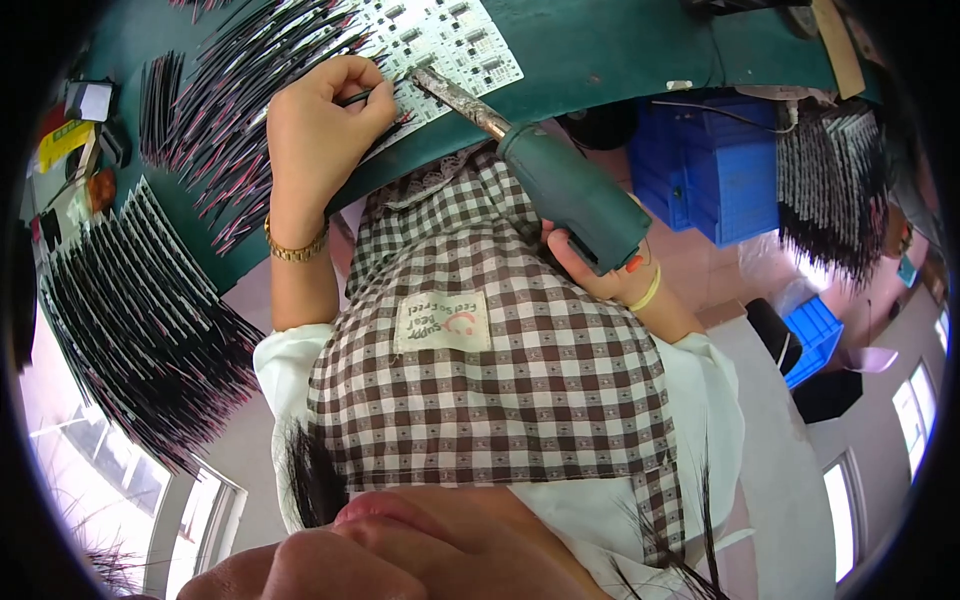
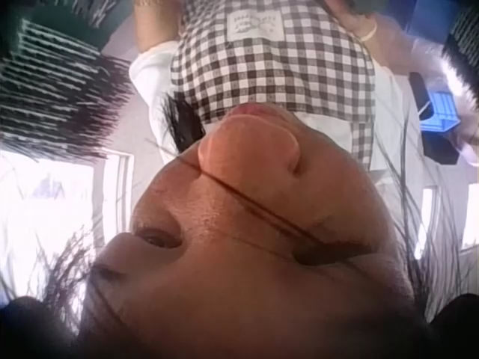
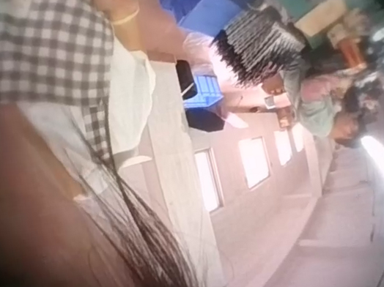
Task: The person solders bundles of black and red wires onto printed circuit boards at an assembly station using a soldering iron.
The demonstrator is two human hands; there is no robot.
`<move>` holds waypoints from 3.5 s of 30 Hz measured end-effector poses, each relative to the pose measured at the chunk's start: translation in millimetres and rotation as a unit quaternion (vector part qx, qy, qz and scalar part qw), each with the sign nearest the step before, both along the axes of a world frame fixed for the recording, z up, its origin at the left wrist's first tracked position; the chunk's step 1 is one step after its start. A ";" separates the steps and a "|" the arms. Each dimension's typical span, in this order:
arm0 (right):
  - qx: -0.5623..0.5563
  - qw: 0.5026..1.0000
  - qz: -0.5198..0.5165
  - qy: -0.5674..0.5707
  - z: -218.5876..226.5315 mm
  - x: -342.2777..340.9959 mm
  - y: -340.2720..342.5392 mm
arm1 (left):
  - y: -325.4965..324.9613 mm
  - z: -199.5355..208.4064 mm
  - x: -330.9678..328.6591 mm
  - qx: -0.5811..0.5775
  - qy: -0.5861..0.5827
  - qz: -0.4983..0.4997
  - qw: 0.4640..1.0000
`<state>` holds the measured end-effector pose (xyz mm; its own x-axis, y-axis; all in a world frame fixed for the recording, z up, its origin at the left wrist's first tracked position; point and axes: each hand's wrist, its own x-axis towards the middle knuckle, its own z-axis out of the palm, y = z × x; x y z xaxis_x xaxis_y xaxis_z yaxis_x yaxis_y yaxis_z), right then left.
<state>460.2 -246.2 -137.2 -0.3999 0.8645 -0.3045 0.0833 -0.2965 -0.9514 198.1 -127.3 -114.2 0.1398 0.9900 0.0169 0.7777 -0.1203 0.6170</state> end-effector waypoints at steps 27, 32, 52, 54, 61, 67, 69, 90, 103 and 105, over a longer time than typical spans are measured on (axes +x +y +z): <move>-0.019 0.964 -0.112 0.239 78.5 -58.3 -33.8 | 56.2 105.2 -229.3 0.067 0.318 0.234 0.916; -0.049 0.965 -0.119 0.229 76.8 -58.5 -42.4 | 65.6 96.7 -247.1 -0.043 0.356 0.194 0.913; -0.047 0.977 -0.128 0.163 27.9 -20.1 -3.2 | -12.7 96.2 -51.2 0.244 -0.133 0.027 0.960; -0.012 0.979 -0.129 0.159 23.7 -16.8 2.3 | -13.4 80.0 -26.0 0.175 -0.071 -0.075 0.979; 0.059 0.978 -0.117 0.163 9.2 -8.1 1.1 | -22.5 23.8 4.3 -0.004 -0.074 0.020 0.997; -0.015 0.994 -0.064 0.083 5.3 9.1 -5.5 | -23.7 -1.8 6.3 0.010 -0.076 0.060 0.995; -0.017 0.996 -0.045 0.072 -4.1 17.7 -11.2 | -24.9 -3.5 6.4 0.012 -0.045 0.033 0.998; 0.068 0.996 0.038 -0.050 -22.4 19.1 -18.2 | -20.1 -9.5 3.0 0.030 -0.009 0.038 0.999; 0.067 0.997 -0.027 0.004 -13.3 6.7 -10.3 | -17.2 -13.1 -7.6 -0.039 -0.044 0.024 0.998; 0.035 0.998 -0.054 0.023 -13.9 4.2 -13.4 | -13.9 -8.9 -9.8 -0.068 -0.045 0.023 0.996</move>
<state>464.4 -259.6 -151.1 -0.3156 0.9218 -0.2252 0.0111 -0.2337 -0.9722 188.3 -141.2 -123.1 0.0977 0.9895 -0.1068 0.7210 0.0036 0.6929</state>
